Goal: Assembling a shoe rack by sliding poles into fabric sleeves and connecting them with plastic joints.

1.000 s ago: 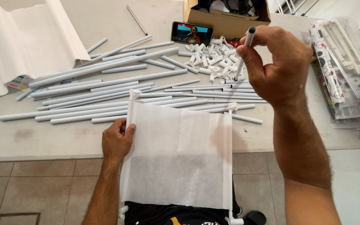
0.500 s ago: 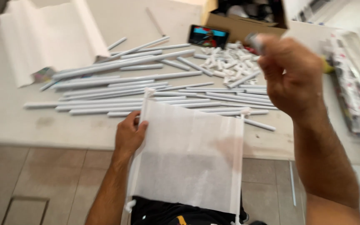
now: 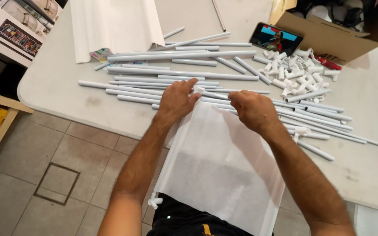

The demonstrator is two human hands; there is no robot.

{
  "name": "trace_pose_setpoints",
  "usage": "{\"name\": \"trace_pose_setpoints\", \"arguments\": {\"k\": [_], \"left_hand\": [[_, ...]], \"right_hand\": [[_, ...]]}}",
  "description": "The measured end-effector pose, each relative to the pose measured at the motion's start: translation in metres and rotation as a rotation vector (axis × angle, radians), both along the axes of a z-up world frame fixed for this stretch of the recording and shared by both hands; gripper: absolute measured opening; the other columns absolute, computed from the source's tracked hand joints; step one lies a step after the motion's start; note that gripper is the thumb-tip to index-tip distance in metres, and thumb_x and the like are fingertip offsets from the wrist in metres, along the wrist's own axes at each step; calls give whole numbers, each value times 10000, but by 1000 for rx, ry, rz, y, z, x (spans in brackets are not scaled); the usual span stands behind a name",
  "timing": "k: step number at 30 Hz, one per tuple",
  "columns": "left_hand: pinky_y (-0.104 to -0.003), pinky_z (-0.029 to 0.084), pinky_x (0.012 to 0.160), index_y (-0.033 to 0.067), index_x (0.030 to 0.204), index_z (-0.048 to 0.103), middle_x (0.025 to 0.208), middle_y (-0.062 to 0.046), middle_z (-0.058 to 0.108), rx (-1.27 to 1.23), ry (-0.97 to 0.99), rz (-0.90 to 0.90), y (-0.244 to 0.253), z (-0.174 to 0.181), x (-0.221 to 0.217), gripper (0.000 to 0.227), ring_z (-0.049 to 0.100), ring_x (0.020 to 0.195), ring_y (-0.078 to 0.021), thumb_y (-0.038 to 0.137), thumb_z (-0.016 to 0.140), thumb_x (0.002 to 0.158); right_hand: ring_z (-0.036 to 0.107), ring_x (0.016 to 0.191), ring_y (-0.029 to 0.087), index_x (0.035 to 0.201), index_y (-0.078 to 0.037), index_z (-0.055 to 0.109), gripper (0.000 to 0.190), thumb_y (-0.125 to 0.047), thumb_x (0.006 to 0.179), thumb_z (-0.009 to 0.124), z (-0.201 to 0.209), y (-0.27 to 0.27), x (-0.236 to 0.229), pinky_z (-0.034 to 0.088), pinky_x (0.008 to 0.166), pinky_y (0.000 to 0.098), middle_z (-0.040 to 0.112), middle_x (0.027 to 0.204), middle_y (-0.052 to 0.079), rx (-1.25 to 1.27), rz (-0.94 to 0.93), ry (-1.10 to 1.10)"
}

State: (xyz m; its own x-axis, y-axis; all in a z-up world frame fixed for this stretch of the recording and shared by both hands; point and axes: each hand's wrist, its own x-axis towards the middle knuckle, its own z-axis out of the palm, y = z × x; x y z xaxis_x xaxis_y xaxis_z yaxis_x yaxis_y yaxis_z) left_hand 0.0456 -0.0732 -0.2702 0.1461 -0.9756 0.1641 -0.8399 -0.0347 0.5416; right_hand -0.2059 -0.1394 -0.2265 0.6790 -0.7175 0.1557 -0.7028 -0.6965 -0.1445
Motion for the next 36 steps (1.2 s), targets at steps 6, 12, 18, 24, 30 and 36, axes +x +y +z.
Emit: {"name": "trace_pose_setpoints", "arguments": {"k": [6,12,18,24,30,36], "left_hand": [[-472,588,875,130,1249,705,895,-107,739,84,38,-121,-24,-7,5,320,730,915,-311,211,682,940],[-455,593,780,119,1145,715,790,-116,666,41,289,-104,-20,10,4,268,690,798,-304,195,710,888],[-448,569,790,110,1096,679,927,-145,578,-26,513,-112,-16,0,6,218,650,857,-312,196,706,897],[-481,517,745,124,1104,587,963,-149,623,23,640,-195,-18,-23,8,191,623,792,-310,295,574,1019],[-341,553,728,148,1064,577,796,-39,595,-52,822,-260,-28,-27,0,170,606,752,-161,253,444,1082],[-310,552,647,116,1034,621,723,-23,552,-105,844,-217,-29,-15,-2,190,601,678,-132,162,437,1052]], "right_hand": [[716,811,194,1142,-259,741,147,-244,1012,673,-24,-7,15,609,735,359,732,848,-18,49,-67,-32],[735,866,235,1133,-195,741,146,-168,1003,679,-31,-7,24,605,776,352,757,900,43,116,-51,-219],[736,868,228,1126,-175,741,138,-165,999,689,-27,0,29,603,777,341,755,894,43,145,-36,-272],[734,865,260,1127,-138,742,143,-132,995,687,-27,2,28,603,774,361,753,896,77,123,19,-325],[733,865,249,1132,-135,741,148,-142,993,692,-21,10,31,603,762,350,749,899,71,60,48,-329],[730,841,226,1113,-126,737,126,-180,1024,665,-21,19,30,608,733,324,728,868,61,-36,24,-350]]}}
